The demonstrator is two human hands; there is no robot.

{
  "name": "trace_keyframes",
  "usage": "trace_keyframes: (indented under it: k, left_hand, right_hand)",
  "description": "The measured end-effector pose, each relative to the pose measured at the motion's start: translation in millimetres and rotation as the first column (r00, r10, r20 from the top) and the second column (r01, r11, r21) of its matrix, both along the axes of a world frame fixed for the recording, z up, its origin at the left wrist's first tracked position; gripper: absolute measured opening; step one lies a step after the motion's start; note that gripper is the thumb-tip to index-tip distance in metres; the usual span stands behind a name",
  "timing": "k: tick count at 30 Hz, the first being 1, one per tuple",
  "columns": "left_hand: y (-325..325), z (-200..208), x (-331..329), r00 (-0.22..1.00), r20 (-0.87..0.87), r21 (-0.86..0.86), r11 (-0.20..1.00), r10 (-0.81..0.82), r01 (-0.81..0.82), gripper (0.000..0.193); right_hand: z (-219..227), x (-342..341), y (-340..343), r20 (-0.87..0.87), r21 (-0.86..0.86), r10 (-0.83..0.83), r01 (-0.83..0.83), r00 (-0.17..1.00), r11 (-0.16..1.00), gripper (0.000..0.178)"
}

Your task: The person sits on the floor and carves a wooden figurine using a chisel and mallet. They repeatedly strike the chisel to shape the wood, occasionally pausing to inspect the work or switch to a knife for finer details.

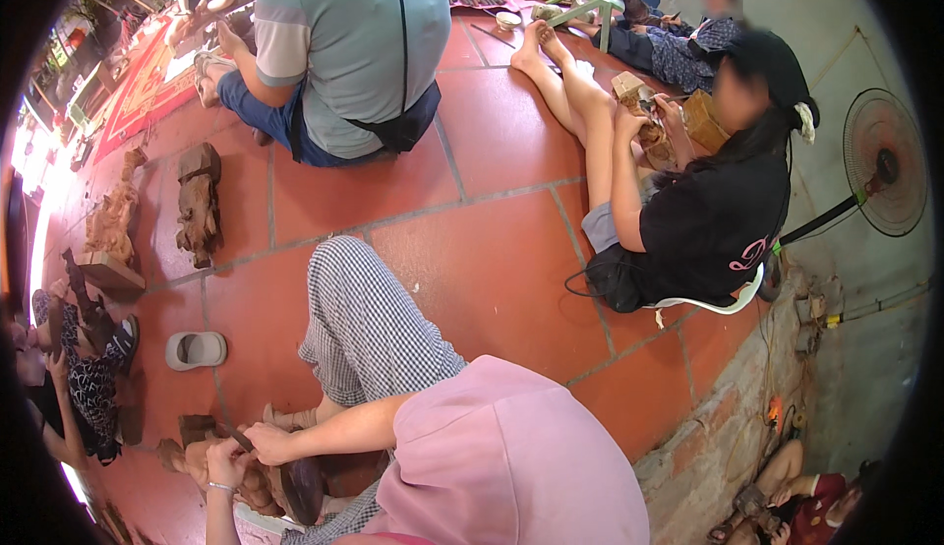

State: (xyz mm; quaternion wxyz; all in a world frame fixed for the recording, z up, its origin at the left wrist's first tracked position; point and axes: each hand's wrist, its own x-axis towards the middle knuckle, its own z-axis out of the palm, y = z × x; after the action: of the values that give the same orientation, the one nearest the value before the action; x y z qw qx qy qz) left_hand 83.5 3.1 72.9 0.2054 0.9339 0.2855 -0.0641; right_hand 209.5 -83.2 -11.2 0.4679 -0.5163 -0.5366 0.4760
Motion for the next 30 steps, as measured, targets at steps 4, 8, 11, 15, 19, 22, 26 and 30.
trace_keyframes:
  k: [4, 8, 11, 15, 19, 22, 26, 30]
  left_hand:
    - [12.3, 6.1, -8.2, 0.993, -0.083, -0.238, 0.966, 0.085, -0.102, 0.020]
    - [9.9, -1.5, -13.7, 0.994, -0.027, -0.214, 0.971, 0.107, -0.110, 0.021]
    - [6.1, -3.1, -5.1, 0.992, 0.016, -0.080, 0.989, 0.128, -0.126, 0.020]
    - [27.0, -13.1, -29.6, 0.990, -0.042, -0.325, 0.934, 0.138, -0.144, 0.020]
    - [6.4, -7.7, -12.3, 0.989, 0.064, -0.107, 0.986, 0.136, -0.129, 0.021]
    - [8.8, -0.1, -8.7, 0.979, 0.019, -0.238, 0.952, 0.204, -0.194, 0.020]
    - [14.0, -4.3, -24.6, 0.983, 0.062, -0.249, 0.956, 0.173, -0.153, 0.019]
    - [8.0, -16.1, -18.3, 0.985, 0.066, 0.022, 0.987, 0.157, -0.159, 0.021]
  right_hand:
    - [16.7, -3.9, -11.4, 0.097, 0.121, -0.097, 0.085, 0.991, 0.989, 0.022]
    - [17.7, 1.2, -2.8, 0.087, 0.030, -0.087, 0.085, 0.992, 0.996, 0.021]
    - [4.6, -0.5, 3.0, 0.054, 0.043, -0.097, 0.095, 0.994, 0.995, 0.020]
    - [23.9, -7.1, -9.4, 0.078, 0.032, -0.118, 0.116, 0.990, 0.993, 0.018]
    - [19.3, 3.8, -0.2, 0.094, -0.057, -0.086, 0.091, 0.992, 0.994, 0.022]
    - [10.0, -6.3, 1.9, 0.035, 0.019, -0.177, 0.176, 0.984, 0.984, 0.023]
    - [28.1, -2.6, -4.3, 0.126, -0.023, -0.111, 0.115, 0.986, 0.993, 0.023]
    - [16.2, -1.0, 4.3, 0.085, -0.096, -0.125, 0.133, 0.988, 0.986, 0.023]
